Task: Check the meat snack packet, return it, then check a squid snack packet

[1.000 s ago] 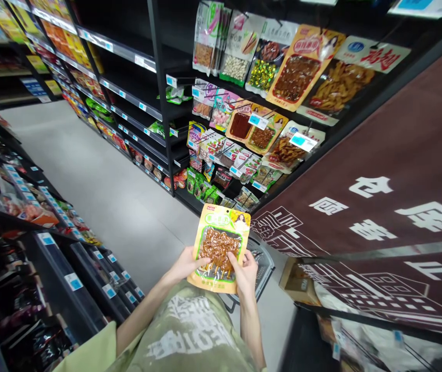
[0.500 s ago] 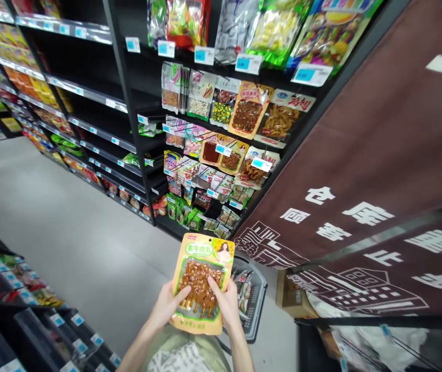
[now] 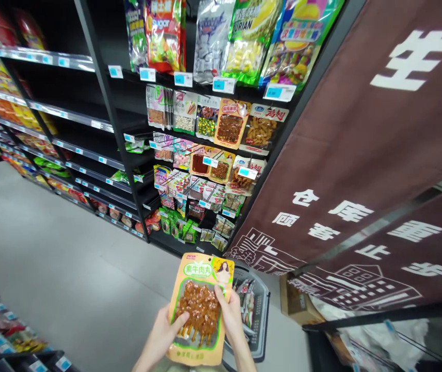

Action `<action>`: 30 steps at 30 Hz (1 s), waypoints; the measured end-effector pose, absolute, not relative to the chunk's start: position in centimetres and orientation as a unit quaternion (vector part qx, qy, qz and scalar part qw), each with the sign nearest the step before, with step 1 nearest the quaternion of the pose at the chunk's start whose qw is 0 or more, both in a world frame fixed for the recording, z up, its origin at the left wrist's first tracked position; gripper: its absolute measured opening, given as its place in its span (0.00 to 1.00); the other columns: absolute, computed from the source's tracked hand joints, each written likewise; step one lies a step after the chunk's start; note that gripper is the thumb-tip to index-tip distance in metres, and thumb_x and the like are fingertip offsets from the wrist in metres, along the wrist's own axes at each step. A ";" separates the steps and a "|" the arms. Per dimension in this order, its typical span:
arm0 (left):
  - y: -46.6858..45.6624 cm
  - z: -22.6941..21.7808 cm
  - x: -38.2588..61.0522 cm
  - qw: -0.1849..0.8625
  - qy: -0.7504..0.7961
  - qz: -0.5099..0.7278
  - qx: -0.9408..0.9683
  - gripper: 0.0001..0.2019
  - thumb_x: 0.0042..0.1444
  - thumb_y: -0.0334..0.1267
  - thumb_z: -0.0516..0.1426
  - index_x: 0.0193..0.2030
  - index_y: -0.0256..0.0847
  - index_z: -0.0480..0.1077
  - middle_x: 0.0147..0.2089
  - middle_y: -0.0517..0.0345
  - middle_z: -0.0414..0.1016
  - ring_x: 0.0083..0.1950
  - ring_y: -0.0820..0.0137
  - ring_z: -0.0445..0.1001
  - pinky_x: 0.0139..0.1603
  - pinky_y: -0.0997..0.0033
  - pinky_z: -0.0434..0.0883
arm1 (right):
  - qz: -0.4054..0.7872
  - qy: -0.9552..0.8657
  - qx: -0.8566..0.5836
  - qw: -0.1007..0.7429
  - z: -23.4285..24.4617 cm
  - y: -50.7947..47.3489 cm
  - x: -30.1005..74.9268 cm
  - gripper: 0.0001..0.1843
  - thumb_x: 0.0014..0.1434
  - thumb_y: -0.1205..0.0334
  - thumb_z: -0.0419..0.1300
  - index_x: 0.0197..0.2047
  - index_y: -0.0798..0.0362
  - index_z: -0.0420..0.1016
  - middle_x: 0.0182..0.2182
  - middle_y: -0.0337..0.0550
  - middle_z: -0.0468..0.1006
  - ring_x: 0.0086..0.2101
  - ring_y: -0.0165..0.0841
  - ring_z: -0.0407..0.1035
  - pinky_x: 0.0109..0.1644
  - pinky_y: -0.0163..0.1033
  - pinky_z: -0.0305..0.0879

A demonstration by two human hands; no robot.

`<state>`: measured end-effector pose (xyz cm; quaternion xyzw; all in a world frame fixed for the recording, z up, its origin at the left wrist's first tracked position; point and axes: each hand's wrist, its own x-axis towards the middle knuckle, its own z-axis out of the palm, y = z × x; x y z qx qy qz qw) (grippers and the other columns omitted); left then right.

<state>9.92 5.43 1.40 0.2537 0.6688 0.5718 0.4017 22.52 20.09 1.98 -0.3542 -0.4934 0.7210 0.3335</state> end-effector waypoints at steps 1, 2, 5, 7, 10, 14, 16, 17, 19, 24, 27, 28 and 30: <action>5.5 1.3 10.0 0.398 0.673 0.568 0.257 0.24 0.50 0.56 0.63 0.41 0.33 0.76 0.41 0.47 0.83 0.44 0.55 0.79 0.45 0.63 0.75 | 0.724 -0.487 -0.355 0.335 2.0 20.3 22.6 0.21 0.53 0.46 0.68 0.40 0.56 0.80 0.36 0.47 0.83 0.37 0.41 0.75 0.45 0.42 0.70; 5.6 1.2 10.1 0.396 0.674 0.568 0.257 0.24 0.50 0.56 0.63 0.42 0.34 0.77 0.41 0.47 0.83 0.45 0.54 0.79 0.46 0.62 0.75 | 0.729 -0.479 -0.356 0.335 2.0 20.5 22.6 0.21 0.53 0.45 0.67 0.40 0.56 0.80 0.35 0.47 0.83 0.37 0.42 0.75 0.45 0.43 0.71; 5.8 0.9 10.1 0.394 0.670 0.577 0.250 0.24 0.49 0.54 0.63 0.46 0.36 0.76 0.45 0.49 0.82 0.48 0.54 0.78 0.50 0.60 0.75 | 0.744 -0.456 -0.360 0.330 1.8 20.7 22.5 0.21 0.55 0.44 0.66 0.37 0.55 0.81 0.33 0.48 0.83 0.34 0.42 0.75 0.42 0.44 0.71; 5.9 0.8 9.8 0.386 0.671 0.585 0.243 0.25 0.48 0.54 0.64 0.48 0.38 0.76 0.47 0.49 0.82 0.50 0.53 0.78 0.52 0.58 0.75 | 0.742 -0.455 -0.366 0.328 1.5 20.6 22.3 0.21 0.54 0.43 0.66 0.37 0.54 0.81 0.32 0.48 0.83 0.32 0.42 0.75 0.40 0.43 0.71; 5.9 0.8 9.3 0.364 0.684 0.593 0.219 0.27 0.46 0.55 0.66 0.48 0.40 0.75 0.46 0.49 0.82 0.49 0.52 0.79 0.53 0.55 0.75 | 0.709 -0.482 -0.395 0.329 1.1 20.6 21.7 0.22 0.53 0.42 0.66 0.34 0.55 0.82 0.30 0.46 0.83 0.32 0.41 0.75 0.39 0.41 0.70; 6.1 0.8 8.4 0.365 0.676 0.602 0.215 0.26 0.49 0.56 0.63 0.49 0.40 0.72 0.48 0.48 0.81 0.49 0.54 0.79 0.52 0.57 0.75 | 0.677 -0.516 -0.413 0.325 1.2 21.0 20.7 0.24 0.51 0.39 0.66 0.28 0.56 0.82 0.28 0.46 0.83 0.30 0.40 0.74 0.38 0.40 0.68; 6.2 0.7 7.9 0.364 0.664 0.616 0.219 0.25 0.54 0.54 0.61 0.53 0.41 0.68 0.51 0.48 0.79 0.51 0.57 0.78 0.54 0.59 0.75 | 0.679 -0.517 -0.411 0.320 1.3 21.3 20.1 0.25 0.50 0.38 0.67 0.27 0.56 0.82 0.27 0.46 0.82 0.29 0.39 0.73 0.38 0.40 0.68; 6.2 0.6 7.7 0.356 0.661 0.624 0.217 0.26 0.55 0.52 0.60 0.56 0.41 0.65 0.53 0.47 0.78 0.53 0.58 0.78 0.56 0.60 0.74 | 0.682 -0.518 -0.409 0.316 1.3 21.5 19.7 0.25 0.50 0.38 0.67 0.27 0.56 0.82 0.26 0.46 0.82 0.29 0.39 0.73 0.39 0.40 0.68; 6.4 0.3 7.1 0.322 0.675 0.632 0.203 0.29 0.58 0.50 0.58 0.63 0.40 0.58 0.56 0.44 0.75 0.54 0.61 0.77 0.57 0.60 0.73 | 0.683 -0.524 -0.405 0.309 1.2 21.9 19.0 0.25 0.50 0.38 0.67 0.27 0.56 0.82 0.25 0.45 0.82 0.30 0.39 0.73 0.41 0.41 0.68; 7.8 0.4 5.8 0.149 0.779 0.571 0.213 0.33 0.61 0.45 0.56 0.70 0.40 0.48 0.64 0.39 0.64 0.56 0.61 0.73 0.53 0.57 0.75 | 0.667 -0.534 -0.419 0.306 0.0 23.0 17.7 0.25 0.52 0.39 0.65 0.30 0.56 0.83 0.27 0.45 0.83 0.33 0.39 0.74 0.44 0.41 0.68; 9.2 1.0 5.3 0.021 0.827 0.478 0.295 0.29 0.63 0.39 0.54 0.70 0.42 0.53 0.70 0.38 0.55 0.68 0.55 0.60 0.62 0.47 0.68 | 0.660 -0.533 -0.433 0.306 -0.6 23.9 17.3 0.26 0.52 0.38 0.65 0.30 0.56 0.83 0.28 0.45 0.83 0.34 0.40 0.74 0.44 0.41 0.68; 9.7 1.2 5.1 -0.009 0.835 0.440 0.331 0.26 0.64 0.37 0.53 0.69 0.43 0.56 0.71 0.39 0.53 0.71 0.54 0.56 0.65 0.44 0.64 | 0.656 -0.534 -0.437 0.306 -0.7 24.3 17.1 0.26 0.53 0.38 0.65 0.29 0.55 0.83 0.28 0.45 0.83 0.34 0.41 0.74 0.45 0.42 0.68; 10.8 1.4 4.5 -0.040 0.836 0.372 0.402 0.23 0.65 0.34 0.51 0.67 0.43 0.60 0.73 0.42 0.50 0.74 0.53 0.49 0.68 0.42 0.59 | 0.648 -0.539 -0.444 0.303 -0.8 25.3 16.4 0.25 0.53 0.38 0.64 0.27 0.55 0.83 0.27 0.45 0.83 0.34 0.40 0.74 0.47 0.42 0.67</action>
